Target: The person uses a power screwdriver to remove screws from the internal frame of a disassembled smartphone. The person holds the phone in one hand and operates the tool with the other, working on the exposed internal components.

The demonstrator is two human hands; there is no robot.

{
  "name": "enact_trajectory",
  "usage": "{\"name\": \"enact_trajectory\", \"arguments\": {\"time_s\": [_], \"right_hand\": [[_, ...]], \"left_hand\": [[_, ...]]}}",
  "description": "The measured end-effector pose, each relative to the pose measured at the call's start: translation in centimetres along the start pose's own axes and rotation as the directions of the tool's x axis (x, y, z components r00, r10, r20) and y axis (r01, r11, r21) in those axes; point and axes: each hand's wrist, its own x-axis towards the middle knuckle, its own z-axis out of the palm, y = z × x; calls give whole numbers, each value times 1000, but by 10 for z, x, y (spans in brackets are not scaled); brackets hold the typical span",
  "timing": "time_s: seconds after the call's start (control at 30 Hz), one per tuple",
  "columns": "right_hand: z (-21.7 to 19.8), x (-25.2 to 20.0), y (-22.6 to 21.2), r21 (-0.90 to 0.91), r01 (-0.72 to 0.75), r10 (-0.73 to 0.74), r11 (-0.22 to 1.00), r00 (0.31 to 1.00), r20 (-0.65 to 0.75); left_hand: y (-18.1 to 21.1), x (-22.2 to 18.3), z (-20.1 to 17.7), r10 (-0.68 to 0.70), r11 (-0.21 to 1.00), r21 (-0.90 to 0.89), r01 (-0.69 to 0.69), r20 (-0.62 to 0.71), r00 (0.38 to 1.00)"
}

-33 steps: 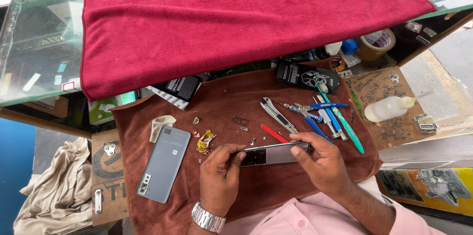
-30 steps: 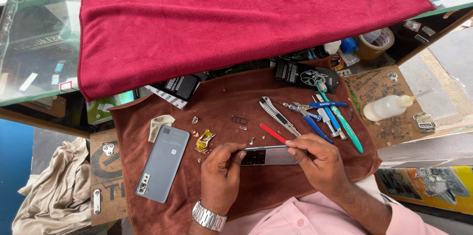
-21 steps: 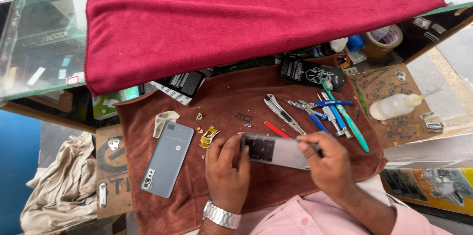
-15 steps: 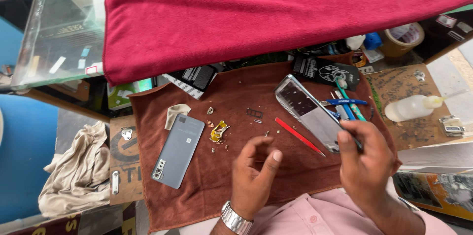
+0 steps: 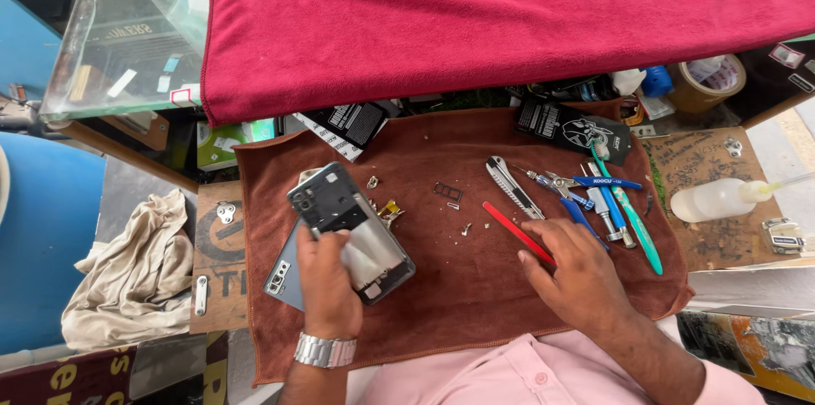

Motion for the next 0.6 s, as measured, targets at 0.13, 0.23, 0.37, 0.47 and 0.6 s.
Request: {"name": "enact_trajectory", "arguments": {"time_s": [0.13,0.23,0.37,0.47,0.6], "right_hand": [[14,-7,13,-67,-17,15,998,1000,-22],[19,-11,22,-26,-143,140,989,986,-92],[20,-10,32,-64,-178,169,982,978,-119],[23,-11,34,-71,-139,129,988,983,-134],[24,-12,34,-95,-101,84,990,982,-166]], "left_hand": [[2,-2,-1,-189,980,52,193,-72,979],[-7,-8,6,-144,989,0,145,115,983],[-10,-15,19,-205,977,-20,213,205,957],[-12,-21,25,-292,954,-19,301,188,938],[-21,-24,24,-332,943,64,326,228,915]]}}
